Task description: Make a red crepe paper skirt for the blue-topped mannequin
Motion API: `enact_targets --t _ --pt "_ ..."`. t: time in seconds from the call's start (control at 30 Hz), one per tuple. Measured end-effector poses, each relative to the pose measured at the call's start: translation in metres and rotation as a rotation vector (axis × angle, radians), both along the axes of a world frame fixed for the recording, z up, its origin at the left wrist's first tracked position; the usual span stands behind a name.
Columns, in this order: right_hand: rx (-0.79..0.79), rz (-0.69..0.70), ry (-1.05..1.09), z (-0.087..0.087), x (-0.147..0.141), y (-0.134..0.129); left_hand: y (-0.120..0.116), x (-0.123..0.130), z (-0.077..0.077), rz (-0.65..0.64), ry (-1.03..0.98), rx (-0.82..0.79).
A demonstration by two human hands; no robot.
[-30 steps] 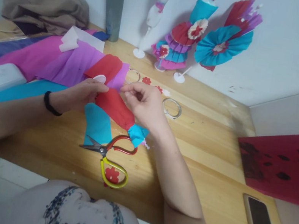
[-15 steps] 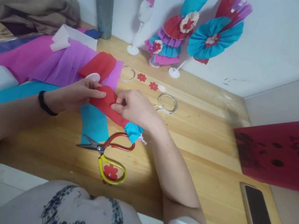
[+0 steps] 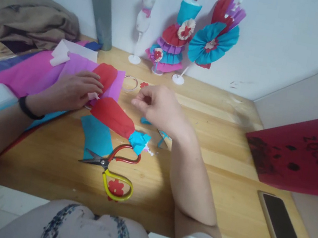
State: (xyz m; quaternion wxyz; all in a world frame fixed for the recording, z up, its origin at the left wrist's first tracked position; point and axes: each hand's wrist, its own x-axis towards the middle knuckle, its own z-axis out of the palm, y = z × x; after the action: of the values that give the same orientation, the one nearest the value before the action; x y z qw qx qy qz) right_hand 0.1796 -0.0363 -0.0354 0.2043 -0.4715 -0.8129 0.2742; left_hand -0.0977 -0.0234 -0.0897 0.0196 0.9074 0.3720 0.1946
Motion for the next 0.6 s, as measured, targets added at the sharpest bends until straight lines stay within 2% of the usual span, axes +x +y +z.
enact_targets --t 0.07,0.13,0.3,0.47,0.6 --pt "0.023 -0.006 0.009 0.003 0.003 -0.001 0.006 -0.004 -0.007 -0.077 0.112 0.007" --pt "0.044 -0.022 0.017 0.006 0.006 -0.001 0.009 -0.006 -0.011 -0.091 0.187 -0.014" --pt "0.104 -0.085 0.090 0.014 0.013 -0.003 0.011 -0.006 -0.015 -0.092 0.190 -0.021" --pt "0.206 -0.157 0.257 0.028 0.028 -0.012 0.015 -0.015 -0.012 -0.111 0.039 -0.008" --pt "0.396 -0.304 0.498 0.039 0.051 -0.016 0.017 -0.020 -0.007 -0.106 -0.246 0.006"
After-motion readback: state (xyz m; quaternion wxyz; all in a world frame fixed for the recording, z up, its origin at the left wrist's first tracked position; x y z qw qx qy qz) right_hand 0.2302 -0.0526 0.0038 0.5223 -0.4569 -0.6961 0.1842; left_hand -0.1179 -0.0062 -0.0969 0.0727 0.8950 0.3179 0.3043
